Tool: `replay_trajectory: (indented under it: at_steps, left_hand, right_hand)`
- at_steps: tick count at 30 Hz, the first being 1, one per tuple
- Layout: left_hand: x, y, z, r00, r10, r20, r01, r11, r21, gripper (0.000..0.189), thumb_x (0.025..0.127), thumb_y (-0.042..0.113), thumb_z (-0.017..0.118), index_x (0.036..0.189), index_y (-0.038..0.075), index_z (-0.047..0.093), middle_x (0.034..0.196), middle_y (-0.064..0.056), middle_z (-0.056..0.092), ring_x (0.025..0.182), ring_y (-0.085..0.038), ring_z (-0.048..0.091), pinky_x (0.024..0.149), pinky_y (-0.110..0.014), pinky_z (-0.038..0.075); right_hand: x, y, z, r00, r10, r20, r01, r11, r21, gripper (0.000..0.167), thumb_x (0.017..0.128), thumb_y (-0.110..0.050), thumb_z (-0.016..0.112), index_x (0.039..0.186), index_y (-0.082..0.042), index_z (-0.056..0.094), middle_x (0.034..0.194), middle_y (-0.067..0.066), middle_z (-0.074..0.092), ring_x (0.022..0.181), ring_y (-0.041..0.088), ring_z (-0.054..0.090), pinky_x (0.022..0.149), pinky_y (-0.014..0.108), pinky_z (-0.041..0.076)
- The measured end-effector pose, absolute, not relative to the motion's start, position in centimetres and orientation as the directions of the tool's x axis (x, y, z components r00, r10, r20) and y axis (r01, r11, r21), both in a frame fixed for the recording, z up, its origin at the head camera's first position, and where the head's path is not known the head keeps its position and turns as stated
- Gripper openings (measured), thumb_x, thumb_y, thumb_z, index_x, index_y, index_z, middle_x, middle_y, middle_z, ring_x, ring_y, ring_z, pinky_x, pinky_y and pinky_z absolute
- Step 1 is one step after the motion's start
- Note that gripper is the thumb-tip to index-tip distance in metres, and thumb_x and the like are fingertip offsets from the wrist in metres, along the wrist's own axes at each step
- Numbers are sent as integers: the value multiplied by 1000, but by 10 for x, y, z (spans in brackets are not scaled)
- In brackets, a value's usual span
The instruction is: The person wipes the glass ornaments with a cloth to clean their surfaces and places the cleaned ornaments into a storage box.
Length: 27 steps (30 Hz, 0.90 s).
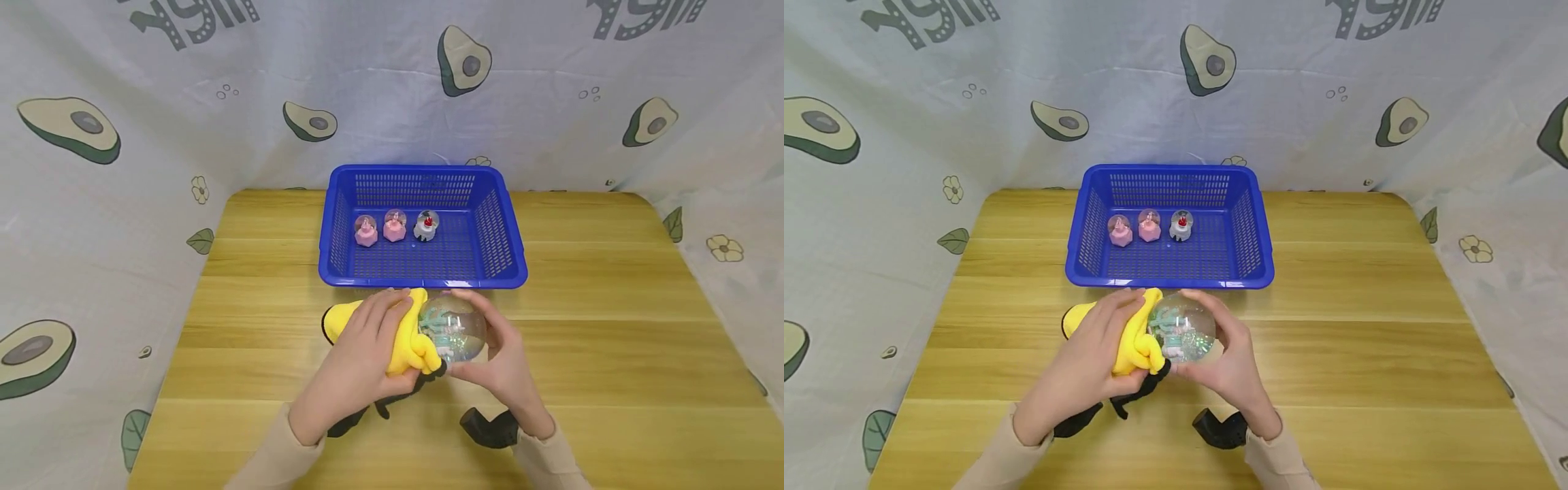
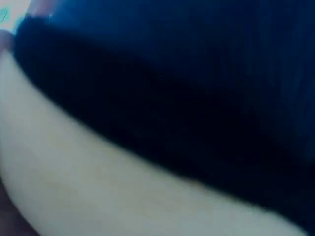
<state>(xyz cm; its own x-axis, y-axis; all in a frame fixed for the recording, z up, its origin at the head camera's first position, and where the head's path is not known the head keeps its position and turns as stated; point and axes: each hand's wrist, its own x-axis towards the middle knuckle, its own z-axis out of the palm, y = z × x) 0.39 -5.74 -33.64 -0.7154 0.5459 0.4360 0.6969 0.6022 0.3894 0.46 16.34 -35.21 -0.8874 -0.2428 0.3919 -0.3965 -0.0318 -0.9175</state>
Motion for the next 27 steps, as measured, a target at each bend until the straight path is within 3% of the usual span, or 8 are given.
replay_trajectory:
  at_steps: [3,7,10,14,18,20,23,27]
  left_hand:
    - [14,-49,-340,-692,520,500,692,674,257,89,63,36,83,131,-4,41,137,-20,40,129,-39,36,109,-49,26]
    - [24,-39,-350,-684,488,542,671,712,206,113,51,38,92,137,0,30,145,-21,30,135,-41,26,109,-56,21]
    - [24,-37,-355,-679,477,558,669,715,204,120,49,40,93,140,1,25,147,-20,28,137,-41,23,109,-56,20]
    - [15,-42,-354,-660,482,577,697,678,231,112,54,38,90,139,-1,27,145,-19,31,135,-39,27,110,-53,21]
    - [2,-49,-347,-640,520,565,740,615,272,92,66,35,80,136,-4,33,141,-20,36,132,-38,33,111,-47,24]
    - [-4,-54,-343,-654,551,518,750,559,353,85,72,33,76,136,-3,34,140,-18,37,132,-36,33,111,-45,23]
    - [-15,-62,-340,-689,601,406,701,407,586,75,77,28,72,138,2,36,139,-11,40,129,-27,35,108,-40,29]
    - [-29,-72,-343,-680,681,272,475,127,870,66,83,23,69,139,8,37,130,-5,46,111,-18,45,93,-34,43]
  right_hand:
    - [5,162,-351,-925,-175,338,-330,-72,-941,82,58,22,72,134,8,45,131,14,50,107,23,55,87,28,50]
    - [5,160,-349,-952,-102,290,-277,-121,-953,80,62,22,69,136,2,46,127,16,51,102,21,59,83,28,52]
    - [5,158,-346,-957,-77,279,-269,-117,-956,80,62,21,71,135,0,48,125,20,52,98,21,61,80,27,53]
    - [4,156,-342,-946,-85,312,-306,-74,-949,82,58,21,74,134,2,49,126,23,51,97,22,61,79,28,53]
    - [3,158,-342,-914,-117,387,-388,-21,-922,85,54,22,77,132,6,48,127,20,54,103,21,58,84,26,51]
    - [1,159,-343,-887,-144,438,-440,-21,-898,84,53,18,80,131,8,49,127,18,55,107,22,56,87,26,49]
    - [-1,163,-345,-835,-188,517,-515,-63,-855,80,57,4,87,128,11,50,126,19,56,111,25,54,91,27,46]
    - [-3,166,-348,-775,-254,579,-561,-145,-815,79,63,-15,90,126,12,51,126,23,56,117,30,51,95,31,44]
